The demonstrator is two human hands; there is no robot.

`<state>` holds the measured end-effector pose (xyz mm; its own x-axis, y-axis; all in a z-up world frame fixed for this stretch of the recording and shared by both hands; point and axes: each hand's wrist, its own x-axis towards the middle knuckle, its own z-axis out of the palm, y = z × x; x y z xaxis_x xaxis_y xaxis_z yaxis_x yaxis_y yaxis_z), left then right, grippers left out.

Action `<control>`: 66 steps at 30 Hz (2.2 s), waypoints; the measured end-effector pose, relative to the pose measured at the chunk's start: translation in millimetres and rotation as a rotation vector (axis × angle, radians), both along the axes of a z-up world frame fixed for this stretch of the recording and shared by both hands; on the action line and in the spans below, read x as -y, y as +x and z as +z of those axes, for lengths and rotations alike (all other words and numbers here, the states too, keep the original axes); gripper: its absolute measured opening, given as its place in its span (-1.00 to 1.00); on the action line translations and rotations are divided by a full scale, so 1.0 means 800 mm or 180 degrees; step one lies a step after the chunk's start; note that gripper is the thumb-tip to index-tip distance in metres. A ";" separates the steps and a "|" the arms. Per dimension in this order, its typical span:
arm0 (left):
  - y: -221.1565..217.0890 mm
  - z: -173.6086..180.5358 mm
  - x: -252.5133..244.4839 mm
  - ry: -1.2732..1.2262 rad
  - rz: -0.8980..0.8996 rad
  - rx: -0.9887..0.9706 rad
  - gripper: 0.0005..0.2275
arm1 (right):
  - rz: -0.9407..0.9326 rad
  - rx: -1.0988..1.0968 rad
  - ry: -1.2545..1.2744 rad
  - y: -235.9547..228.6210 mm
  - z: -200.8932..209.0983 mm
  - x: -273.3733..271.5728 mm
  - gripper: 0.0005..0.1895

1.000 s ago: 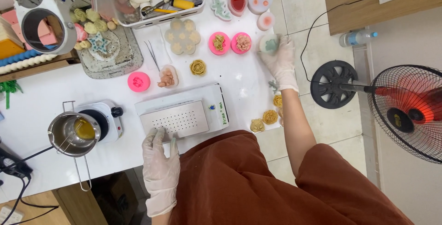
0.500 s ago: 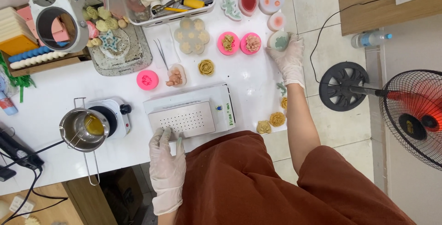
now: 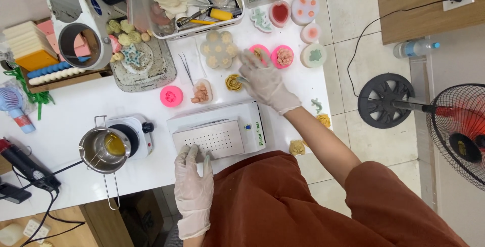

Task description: Unmolding decorative soaps and arranging them on a workspace.

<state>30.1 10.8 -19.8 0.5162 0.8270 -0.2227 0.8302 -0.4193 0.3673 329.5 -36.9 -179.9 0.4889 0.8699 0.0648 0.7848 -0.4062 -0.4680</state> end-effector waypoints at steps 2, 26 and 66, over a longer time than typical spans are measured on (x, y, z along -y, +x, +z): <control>-0.008 0.001 -0.003 0.0116 -0.0048 0.0192 -0.64 | 0.0612 0.0723 -0.0295 -0.013 -0.026 -0.030 -0.53; 0.018 -0.008 -0.051 0.0033 0.0392 0.0775 -0.51 | 0.0779 0.0791 -0.0878 0.024 -0.079 -0.106 -0.37; 0.050 -0.098 -0.090 0.0500 -0.0077 0.0617 -0.54 | 0.0962 0.0623 -0.1210 -0.033 -0.063 -0.111 -0.29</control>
<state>70.0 83.1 -98.2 0.5568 0.8306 0.0127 0.7396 -0.5026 0.4475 302.8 52.0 -229.9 0.2227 0.9502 -0.2180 0.9513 -0.2607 -0.1645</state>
